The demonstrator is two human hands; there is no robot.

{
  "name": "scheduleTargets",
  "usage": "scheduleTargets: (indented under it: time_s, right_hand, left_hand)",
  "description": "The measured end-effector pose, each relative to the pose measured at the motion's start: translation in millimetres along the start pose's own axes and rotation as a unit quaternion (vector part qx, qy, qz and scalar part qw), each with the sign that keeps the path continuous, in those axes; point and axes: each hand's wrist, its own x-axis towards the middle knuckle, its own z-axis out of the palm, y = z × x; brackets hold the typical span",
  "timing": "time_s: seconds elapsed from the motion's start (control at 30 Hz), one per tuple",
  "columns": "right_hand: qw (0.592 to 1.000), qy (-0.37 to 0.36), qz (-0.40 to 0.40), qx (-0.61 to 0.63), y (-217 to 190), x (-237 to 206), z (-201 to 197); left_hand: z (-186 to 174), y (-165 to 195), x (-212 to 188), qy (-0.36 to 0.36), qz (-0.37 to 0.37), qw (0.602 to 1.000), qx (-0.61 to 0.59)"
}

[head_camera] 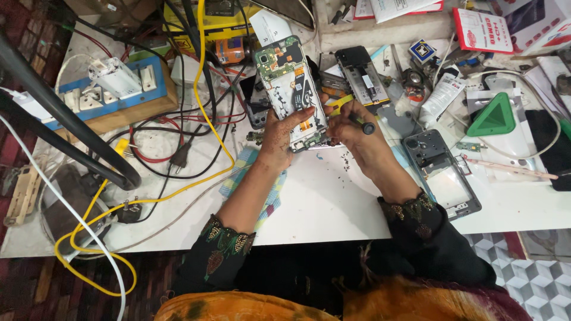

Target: The person reassembles a disassembled smartphone on a cluttered workbench. They use a screwdriver to secure internal components, connect a charging cable, and verify the device powers on and charges.

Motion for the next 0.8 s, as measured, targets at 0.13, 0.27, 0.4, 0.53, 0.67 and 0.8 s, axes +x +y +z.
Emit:
scheduleTargets:
  time_s: [0.13,0.27,0.4,0.53,0.67,0.8]
  right_hand:
    - [1.0,0.009,0.004,-0.019,-0.2,-1.7,-0.5]
    - [0.999,0.015,0.011,-0.027,-1.7,-0.5,1.4]
    - [0.999,0.023,0.016,-0.033,-2.5,-0.5,5.1]
    - [0.999,0.031,0.018,-0.036,-4.2,-0.6,8.9]
    - [0.998,0.044,0.024,-0.047,-4.4,1.0,11.9]
    - [0.995,0.064,0.028,-0.069,-2.7,3.0,14.4]
  left_hand:
    - [2.1,0.5,0.2,0.003,0.006,1.0,0.002]
    - [2.6,0.5,1.0,0.005,0.003,1.0,0.001]
    - [1.7,-1.5,1.3,0.011,0.006,1.0,0.017]
    - [-1.0,-5.8,0.9,0.0,0.024,0.999,0.028]
    - [-5.9,-12.7,1.7,0.009,0.031,0.999,0.038]
    - [-10.3,-19.2,4.6,0.031,0.054,0.993,0.104]
